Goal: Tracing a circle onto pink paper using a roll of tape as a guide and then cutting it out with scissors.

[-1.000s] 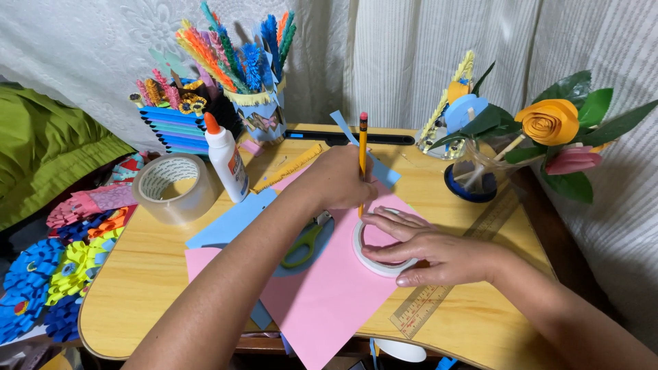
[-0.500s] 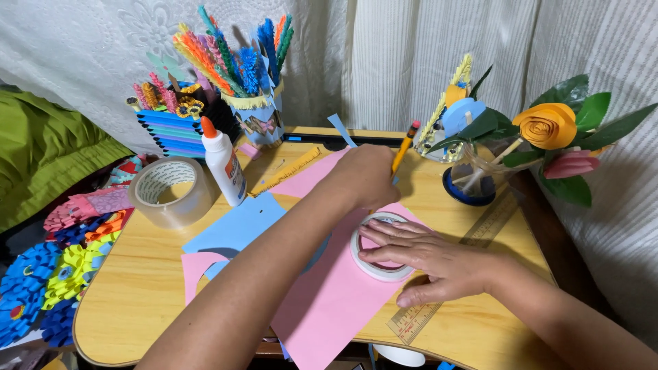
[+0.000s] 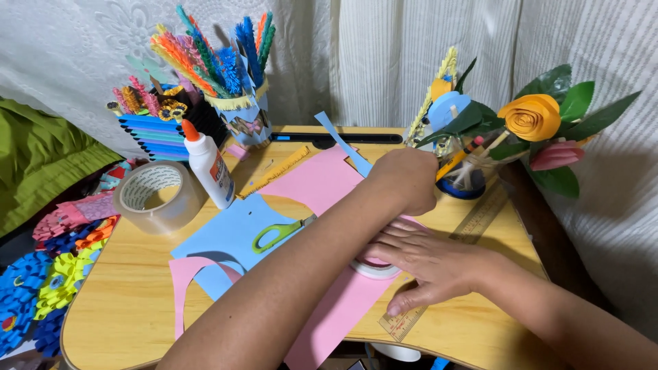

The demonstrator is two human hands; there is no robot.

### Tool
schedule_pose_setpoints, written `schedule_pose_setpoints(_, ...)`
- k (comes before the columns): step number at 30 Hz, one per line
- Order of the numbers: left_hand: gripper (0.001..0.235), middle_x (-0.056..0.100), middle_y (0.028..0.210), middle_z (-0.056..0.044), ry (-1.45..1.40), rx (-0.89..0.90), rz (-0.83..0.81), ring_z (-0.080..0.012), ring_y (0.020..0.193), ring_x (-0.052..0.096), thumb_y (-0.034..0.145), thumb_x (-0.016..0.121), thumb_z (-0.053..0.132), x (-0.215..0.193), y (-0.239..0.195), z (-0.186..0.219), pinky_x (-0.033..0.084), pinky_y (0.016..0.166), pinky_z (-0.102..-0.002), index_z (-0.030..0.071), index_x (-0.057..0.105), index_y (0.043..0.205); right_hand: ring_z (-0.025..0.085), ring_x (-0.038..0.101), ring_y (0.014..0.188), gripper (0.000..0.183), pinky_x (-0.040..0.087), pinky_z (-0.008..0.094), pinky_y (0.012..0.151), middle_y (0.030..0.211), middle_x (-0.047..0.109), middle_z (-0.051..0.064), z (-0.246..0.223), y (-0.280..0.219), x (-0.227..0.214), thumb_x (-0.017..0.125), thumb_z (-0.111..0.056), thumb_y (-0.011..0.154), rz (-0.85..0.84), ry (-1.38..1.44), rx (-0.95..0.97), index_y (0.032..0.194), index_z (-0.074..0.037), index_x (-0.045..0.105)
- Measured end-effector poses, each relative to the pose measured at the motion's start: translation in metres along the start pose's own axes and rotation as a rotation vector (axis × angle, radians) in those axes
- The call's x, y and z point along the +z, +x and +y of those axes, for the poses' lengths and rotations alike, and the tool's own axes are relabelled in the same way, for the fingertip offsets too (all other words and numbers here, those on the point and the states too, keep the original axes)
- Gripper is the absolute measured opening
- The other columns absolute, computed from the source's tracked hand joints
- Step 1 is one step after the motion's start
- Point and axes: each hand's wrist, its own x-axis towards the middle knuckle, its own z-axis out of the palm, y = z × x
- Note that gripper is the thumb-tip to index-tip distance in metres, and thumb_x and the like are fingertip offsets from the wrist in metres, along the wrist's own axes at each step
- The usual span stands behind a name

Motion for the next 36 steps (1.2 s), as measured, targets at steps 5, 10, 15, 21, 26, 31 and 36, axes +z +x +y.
schedule_pose_setpoints(5,0.013,0.07,0.086,-0.007,-0.043,0.01,0.023,-0.0301,0.083,0.068,0.084,0.059,0.018,0.002,-0.008,0.003,0.058,0.068,-0.04,0.01,0.066,0.091,0.037,0.043,0.135,0.09,0.027,0.052,0.111,0.145,0.05,0.02,0.006,-0.004,0.009,0.047,-0.078,0.089,-0.036,-0.092,0.047,0.144,-0.007,0.049)
schedule_pose_setpoints(10,0.022,0.071,0.094,-0.009,-0.077,0.019,0.067,-0.0309,0.091,0.067,0.083,0.062,0.024,0.006,-0.01,-0.006,0.057,0.073,-0.041,0.01,0.068,0.099,0.043,0.026,0.149,0.098,0.016,0.056,0.118,0.159,0.032,0.028,0.007,-0.004,0.013,0.048,-0.076,0.091,-0.06,-0.175,0.021,0.154,-0.002,0.037)
schedule_pose_setpoints(15,0.021,0.072,0.097,-0.008,-0.048,0.018,0.054,-0.031,0.092,0.07,0.088,0.058,0.022,0.005,-0.012,0.01,0.06,0.075,-0.042,0.011,0.07,0.101,0.044,0.041,0.137,0.099,0.029,0.055,0.11,0.15,0.045,0.026,0.009,-0.006,0.016,0.045,-0.082,0.087,-0.098,-0.188,0.068,0.148,-0.003,0.045)
schedule_pose_setpoints(21,0.027,0.072,0.104,-0.007,-0.028,0.033,-0.023,-0.0306,0.097,0.071,0.085,0.056,0.011,-0.002,-0.018,0.033,0.061,0.075,-0.04,0.011,0.07,0.108,0.043,0.038,0.141,0.112,0.03,0.056,0.11,0.156,0.04,0.024,0.008,-0.007,0.018,0.041,-0.09,0.08,-0.132,-0.154,0.144,0.149,-0.002,0.042)
schedule_pose_setpoints(26,0.029,0.072,0.101,-0.004,0.003,0.019,-0.076,-0.0271,0.094,0.072,0.083,0.056,0.009,-0.009,-0.02,0.03,0.062,0.071,-0.038,0.013,0.071,0.107,0.04,0.028,0.149,0.112,0.024,0.053,0.116,0.164,0.029,0.022,0.001,-0.004,0.013,0.05,-0.085,0.079,-0.131,-0.077,0.142,0.156,-0.005,0.033)
schedule_pose_setpoints(31,0.008,0.071,0.082,-0.014,-0.294,0.064,0.413,-0.0396,0.077,0.065,0.087,0.052,0.019,-0.003,-0.036,-0.02,0.044,0.06,-0.053,0.014,0.058,0.087,0.042,0.011,0.154,0.116,0.004,0.056,0.12,0.168,0.014,0.025,-0.003,0.002,0.005,0.049,-0.085,0.08,-0.185,-0.191,0.118,0.161,-0.006,0.024)
schedule_pose_setpoints(36,0.024,0.067,0.083,-0.005,-0.481,0.245,0.262,-0.0267,0.08,0.062,0.093,0.064,0.037,0.024,-0.101,-0.079,0.047,0.071,-0.039,0.017,0.052,0.098,0.042,0.005,0.156,0.112,0.003,0.055,0.122,0.168,0.011,0.025,-0.027,0.011,-0.014,0.048,-0.082,0.08,-0.141,-0.052,0.089,0.162,-0.01,0.019)
